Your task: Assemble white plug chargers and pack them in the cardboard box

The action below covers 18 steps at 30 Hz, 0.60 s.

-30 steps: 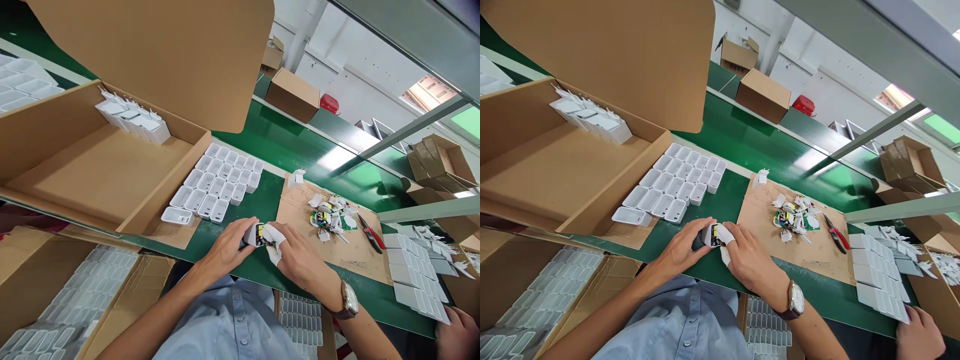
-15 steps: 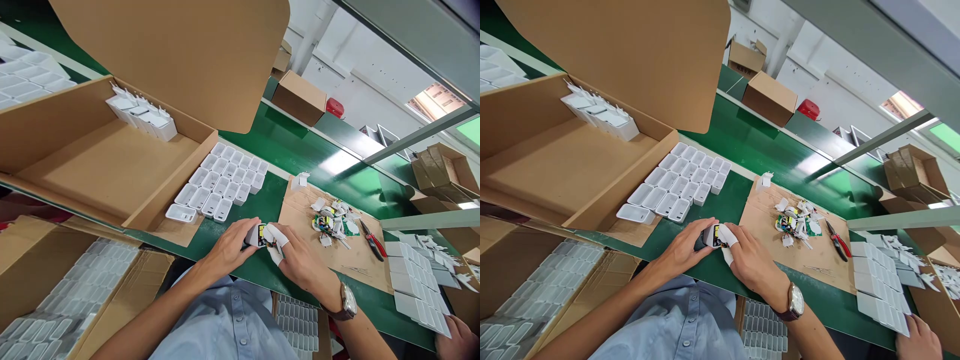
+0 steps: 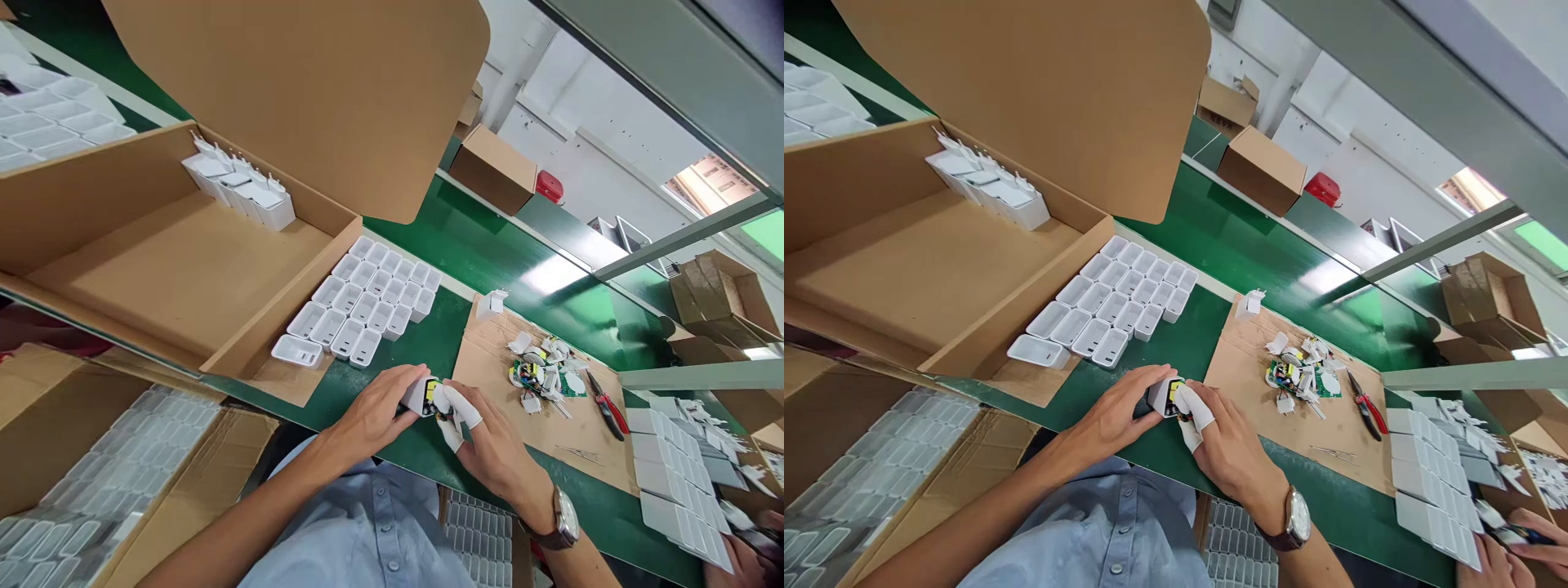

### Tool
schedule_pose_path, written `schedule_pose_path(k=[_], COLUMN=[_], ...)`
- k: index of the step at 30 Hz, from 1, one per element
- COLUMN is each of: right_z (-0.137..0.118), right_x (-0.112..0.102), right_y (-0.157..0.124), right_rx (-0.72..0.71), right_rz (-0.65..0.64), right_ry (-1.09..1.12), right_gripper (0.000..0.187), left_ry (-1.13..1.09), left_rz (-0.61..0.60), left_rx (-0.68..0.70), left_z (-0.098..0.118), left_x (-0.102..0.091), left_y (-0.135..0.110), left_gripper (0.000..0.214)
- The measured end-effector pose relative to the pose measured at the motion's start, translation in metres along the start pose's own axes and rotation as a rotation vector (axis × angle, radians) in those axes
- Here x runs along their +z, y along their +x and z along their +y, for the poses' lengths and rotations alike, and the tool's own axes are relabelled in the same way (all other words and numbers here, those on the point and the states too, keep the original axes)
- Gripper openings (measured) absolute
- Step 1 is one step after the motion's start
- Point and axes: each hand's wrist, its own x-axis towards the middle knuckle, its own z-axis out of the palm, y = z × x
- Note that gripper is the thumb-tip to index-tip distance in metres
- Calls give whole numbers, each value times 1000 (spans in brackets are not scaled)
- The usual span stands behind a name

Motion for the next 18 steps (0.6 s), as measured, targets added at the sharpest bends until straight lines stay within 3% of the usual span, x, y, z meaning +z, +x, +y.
schedule_pose_path(k=[13,18], right_z=[3,7], right_x=[-6,6], right_y=[13,17], right_rx=[16,-8], right_rz=[-69,-60], right_ry=[42,12], right_gripper=[83,78], left_ry=[-52,-61], left_rz=[24,9], left_rx=[-19,-15], left_z=[-7,-8], left_x=[3,4], left_y=[0,0], left_gripper=[74,72])
